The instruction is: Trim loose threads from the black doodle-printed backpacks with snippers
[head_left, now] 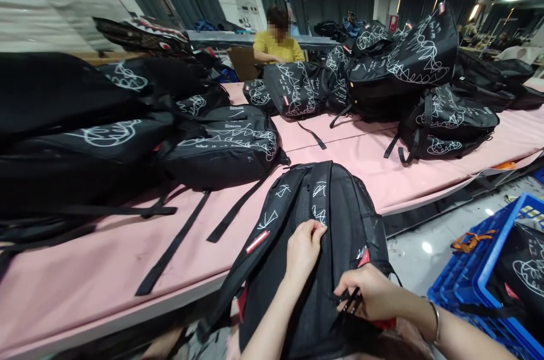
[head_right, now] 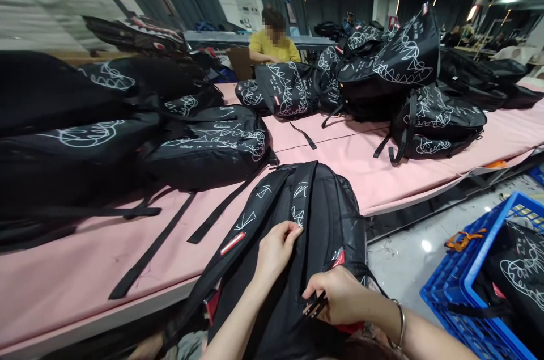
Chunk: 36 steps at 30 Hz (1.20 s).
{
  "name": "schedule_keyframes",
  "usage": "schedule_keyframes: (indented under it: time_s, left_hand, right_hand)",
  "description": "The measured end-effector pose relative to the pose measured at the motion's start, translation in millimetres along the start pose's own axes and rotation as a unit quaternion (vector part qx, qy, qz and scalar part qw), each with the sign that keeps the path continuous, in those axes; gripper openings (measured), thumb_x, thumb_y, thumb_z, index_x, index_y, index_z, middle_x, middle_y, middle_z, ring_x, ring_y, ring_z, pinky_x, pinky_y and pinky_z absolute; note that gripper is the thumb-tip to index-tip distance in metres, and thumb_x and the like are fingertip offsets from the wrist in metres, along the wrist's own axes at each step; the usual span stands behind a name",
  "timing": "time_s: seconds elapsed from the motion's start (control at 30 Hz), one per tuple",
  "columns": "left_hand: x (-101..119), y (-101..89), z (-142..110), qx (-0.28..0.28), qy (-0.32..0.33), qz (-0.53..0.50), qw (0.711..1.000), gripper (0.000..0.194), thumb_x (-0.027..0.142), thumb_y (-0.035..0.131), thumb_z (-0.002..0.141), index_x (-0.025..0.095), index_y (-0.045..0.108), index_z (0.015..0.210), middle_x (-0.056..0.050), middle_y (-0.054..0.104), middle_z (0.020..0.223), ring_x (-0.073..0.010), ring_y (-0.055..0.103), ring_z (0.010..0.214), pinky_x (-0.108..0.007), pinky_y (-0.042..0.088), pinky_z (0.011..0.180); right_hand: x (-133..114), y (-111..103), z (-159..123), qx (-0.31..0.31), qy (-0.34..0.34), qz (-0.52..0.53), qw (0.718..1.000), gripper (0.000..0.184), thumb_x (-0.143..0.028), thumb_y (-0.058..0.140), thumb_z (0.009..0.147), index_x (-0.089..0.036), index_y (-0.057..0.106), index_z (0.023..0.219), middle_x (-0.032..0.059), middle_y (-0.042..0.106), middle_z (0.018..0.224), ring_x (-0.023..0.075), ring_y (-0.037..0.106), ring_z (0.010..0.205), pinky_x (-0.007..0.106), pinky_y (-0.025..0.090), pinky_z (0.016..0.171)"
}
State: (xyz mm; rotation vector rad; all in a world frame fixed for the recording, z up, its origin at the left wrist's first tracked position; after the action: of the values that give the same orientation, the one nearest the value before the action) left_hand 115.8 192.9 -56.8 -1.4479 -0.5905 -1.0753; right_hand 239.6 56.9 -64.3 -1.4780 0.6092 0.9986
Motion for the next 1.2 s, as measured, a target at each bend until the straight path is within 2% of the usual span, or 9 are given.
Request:
schedule_keyframes:
  time_s: [0.2, 0.37, 0.63, 0.73, 0.87, 0.93, 1.03, 1.13, 1.2]
  left_hand:
    - [-20, 5.5, -1, 0.018, -0.065, -0.084, 0.994, 0.029, 0.048, 0.051, 0.073, 0.019, 0.054, 0.068, 0.004, 0.048, 0.056, -0.0125, 0.046, 0.053, -0.023, 0.036, 0.054]
    - [-15, 12.1, -1, 0.022, -0.077, -0.156, 0.984, 0.034, 0.05, 0.055, 0.07, 0.017, 0.052, 0.065, 0.005, 0.044, 0.055, -0.0102, 0.041, 0.051, -0.022, 0.034, 0.052]
    - [-11, 23.8, -5, 0.034, -0.08, -0.205, 0.975, 0.025, 0.041, 0.062, 0.069, 0.017, 0.056, 0.064, 0.004, 0.049, 0.06, -0.0107, 0.042, 0.059, -0.022, 0.033, 0.058]
    - [-8, 26.1, -6, 0.028, -0.093, -0.249, 0.964, 0.028, 0.042, 0.062, 0.07, 0.017, 0.053, 0.064, 0.005, 0.045, 0.056, -0.01, 0.039, 0.054, -0.023, 0.032, 0.056]
    - [7, 8.0, -21, 0.002, -0.11, -0.334, 0.936, 0.035, 0.049, 0.062, 0.069, 0.017, 0.049, 0.062, 0.004, 0.044, 0.055, -0.0098, 0.04, 0.052, -0.024, 0.034, 0.053]
    - [15, -8.4, -36, -0.038, -0.117, -0.407, 0.905, 0.048, 0.059, 0.055, 0.071, 0.018, 0.041, 0.05, 0.004, 0.038, 0.049, -0.0097, 0.039, 0.048, -0.025, 0.034, 0.051]
    - [19, -27.3, -61, -0.11, -0.118, -0.508, 0.846, 0.066, 0.073, 0.032, 0.073, 0.018, 0.038, 0.038, 0.002, 0.034, 0.044, -0.0112, 0.04, 0.045, -0.028, 0.036, 0.048]
    - [10, -24.9, -82, -0.104, -0.148, -0.414, 0.892, 0.05, 0.064, 0.052, 0.07, 0.016, 0.065, 0.067, -0.004, 0.057, 0.064, -0.0142, 0.053, 0.059, -0.028, 0.043, 0.057]
    - [1, -11.6, -92, -0.105, -0.17, -0.312, 0.929, 0.041, 0.047, 0.069, 0.065, 0.018, 0.066, 0.094, -0.006, 0.063, 0.086, -0.0159, 0.059, 0.072, -0.028, 0.047, 0.069]
  right_hand:
    - [-14, -33, 12, -0.029, 0.04, 0.034, 0.998, 0.03, -0.021, 0.069, 0.071, -0.023, 0.059, 0.099, -0.0064, 0.06, 0.071, 0.0092, 0.055, 0.057, 0.015, 0.038, 0.048]
    - [-7, -66, 39, 0.169, 0.027, -0.204, 0.964, 0.008, -0.019, 0.053, 0.086, -0.019, 0.056, 0.093, 0.0011, 0.061, 0.084, 0.0152, 0.058, 0.078, 0.024, 0.042, 0.069]
    - [-1, -61, 59, 0.148, 0.001, -0.384, 0.911, 0.004, -0.023, 0.057, 0.085, -0.019, 0.056, 0.086, 0.0024, 0.06, 0.079, 0.0171, 0.056, 0.073, 0.025, 0.038, 0.064]
    - [5, -64, 60, 0.145, 0.017, -0.328, 0.933, 0.002, -0.02, 0.057, 0.084, -0.019, 0.057, 0.082, 0.001, 0.061, 0.078, 0.016, 0.056, 0.073, 0.024, 0.037, 0.064]
    - [20, -78, 48, 0.17, 0.075, -0.121, 0.975, 0.008, -0.026, 0.053, 0.085, -0.019, 0.058, 0.085, -0.0008, 0.063, 0.079, 0.0136, 0.056, 0.07, 0.023, 0.038, 0.063]
    - [25, -85, 35, 0.165, 0.102, -0.003, 0.981, 0.015, -0.031, 0.051, 0.085, -0.018, 0.058, 0.088, -0.0008, 0.062, 0.077, 0.0129, 0.055, 0.068, 0.023, 0.039, 0.061]
    - [23, -87, 9, 0.082, 0.135, 0.146, 0.977, 0.023, -0.032, 0.06, 0.076, -0.016, 0.061, 0.092, 0.0002, 0.063, 0.079, 0.0128, 0.056, 0.069, 0.023, 0.042, 0.061]
    - [15, -74, -18, -0.014, 0.17, 0.187, 0.968, 0.038, -0.027, 0.077, 0.058, -0.017, 0.065, 0.093, 0.0001, 0.065, 0.079, 0.0143, 0.058, 0.069, 0.023, 0.044, 0.061]
    - [11, -63, -28, -0.007, 0.167, 0.165, 0.972, 0.038, -0.025, 0.078, 0.056, -0.018, 0.068, 0.092, 0.0001, 0.067, 0.077, 0.0151, 0.059, 0.068, 0.024, 0.045, 0.062]
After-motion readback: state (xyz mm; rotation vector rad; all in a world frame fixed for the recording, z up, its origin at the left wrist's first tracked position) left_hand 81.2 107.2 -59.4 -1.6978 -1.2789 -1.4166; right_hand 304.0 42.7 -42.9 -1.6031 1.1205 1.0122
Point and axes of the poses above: each hand's wrist, its own z-axis towards the middle knuckle, its own y-axis out of the palm, x = y × z, the point moved 2 cm from there along z, towards the middle knuckle
